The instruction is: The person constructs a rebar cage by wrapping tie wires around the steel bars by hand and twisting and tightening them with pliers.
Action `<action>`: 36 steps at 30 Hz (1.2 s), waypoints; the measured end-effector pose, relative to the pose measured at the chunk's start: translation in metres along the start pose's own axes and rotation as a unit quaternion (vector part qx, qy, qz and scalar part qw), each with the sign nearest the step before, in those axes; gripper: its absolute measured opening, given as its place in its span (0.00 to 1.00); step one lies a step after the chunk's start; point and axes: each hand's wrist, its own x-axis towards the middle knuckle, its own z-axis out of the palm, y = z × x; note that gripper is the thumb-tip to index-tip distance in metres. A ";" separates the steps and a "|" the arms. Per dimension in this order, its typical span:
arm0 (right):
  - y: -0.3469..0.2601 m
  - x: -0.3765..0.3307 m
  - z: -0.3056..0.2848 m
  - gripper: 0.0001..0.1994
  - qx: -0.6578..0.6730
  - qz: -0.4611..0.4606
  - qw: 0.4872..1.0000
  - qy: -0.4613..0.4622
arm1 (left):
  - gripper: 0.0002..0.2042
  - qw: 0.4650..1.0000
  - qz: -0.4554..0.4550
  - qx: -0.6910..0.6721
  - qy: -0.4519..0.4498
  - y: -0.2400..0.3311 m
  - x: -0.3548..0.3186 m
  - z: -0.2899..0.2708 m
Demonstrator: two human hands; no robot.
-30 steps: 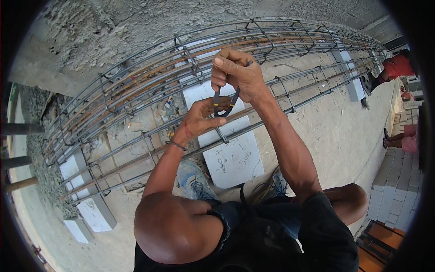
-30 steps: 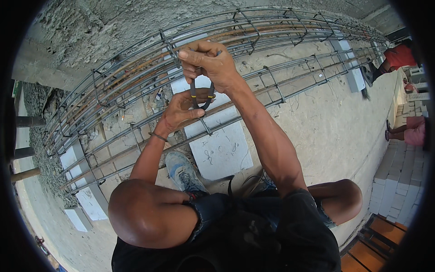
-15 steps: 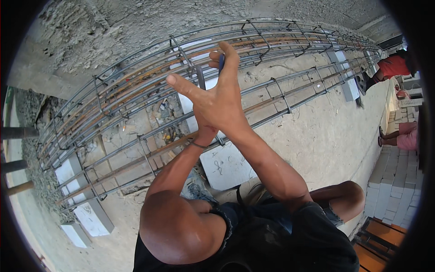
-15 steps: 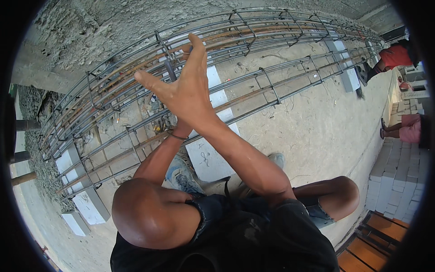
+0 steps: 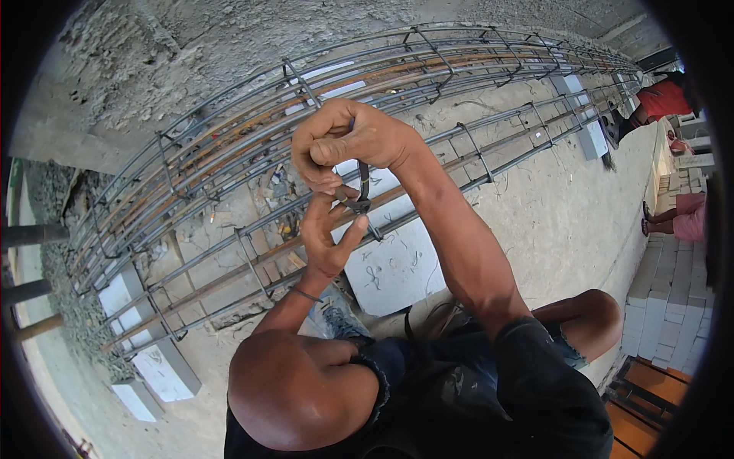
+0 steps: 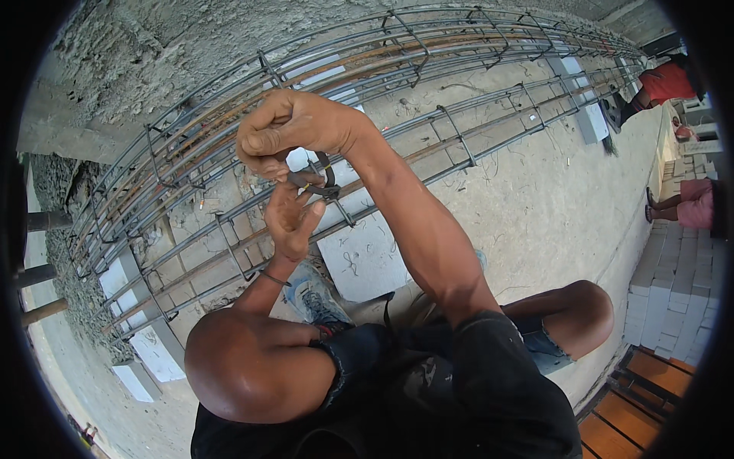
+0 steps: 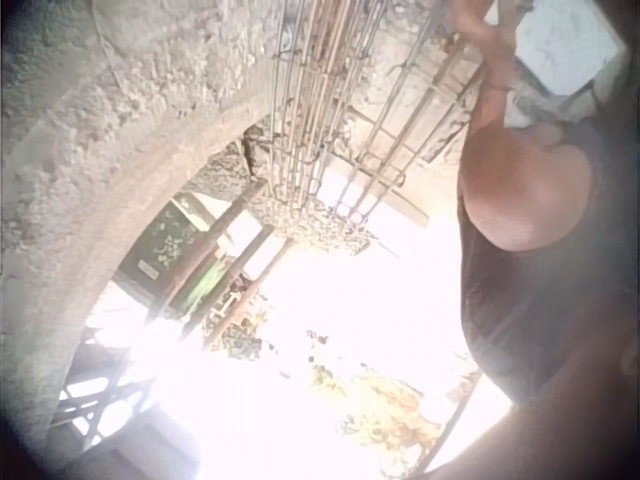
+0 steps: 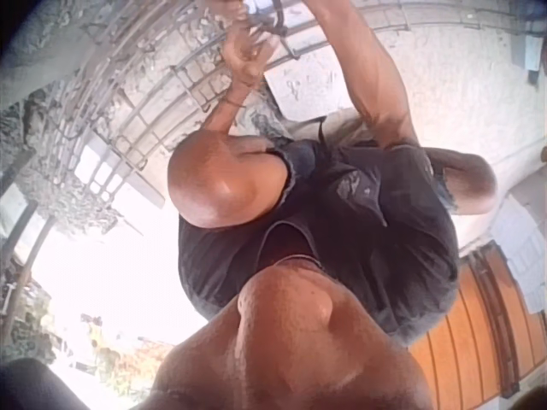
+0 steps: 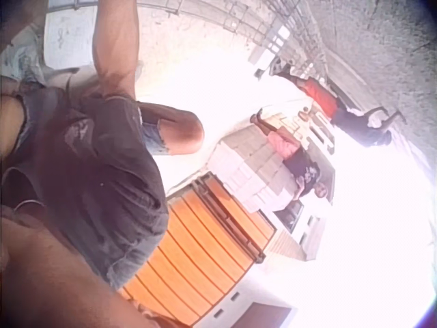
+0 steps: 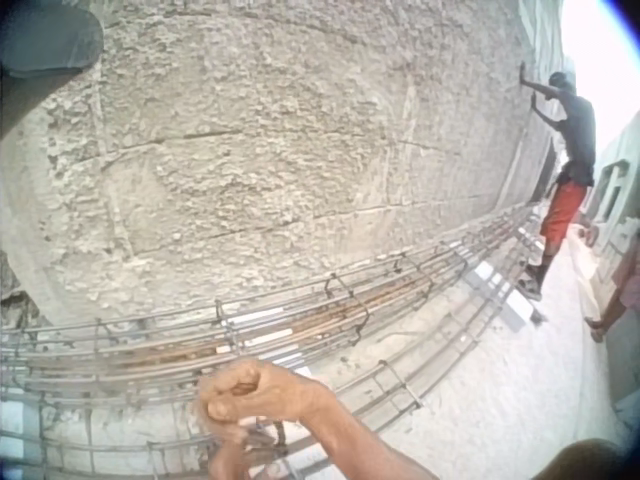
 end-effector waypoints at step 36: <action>0.005 -0.004 -0.006 0.12 0.019 0.068 0.997 -0.022 | 0.26 0.998 -0.003 -0.062 0.015 -0.001 0.019 -0.013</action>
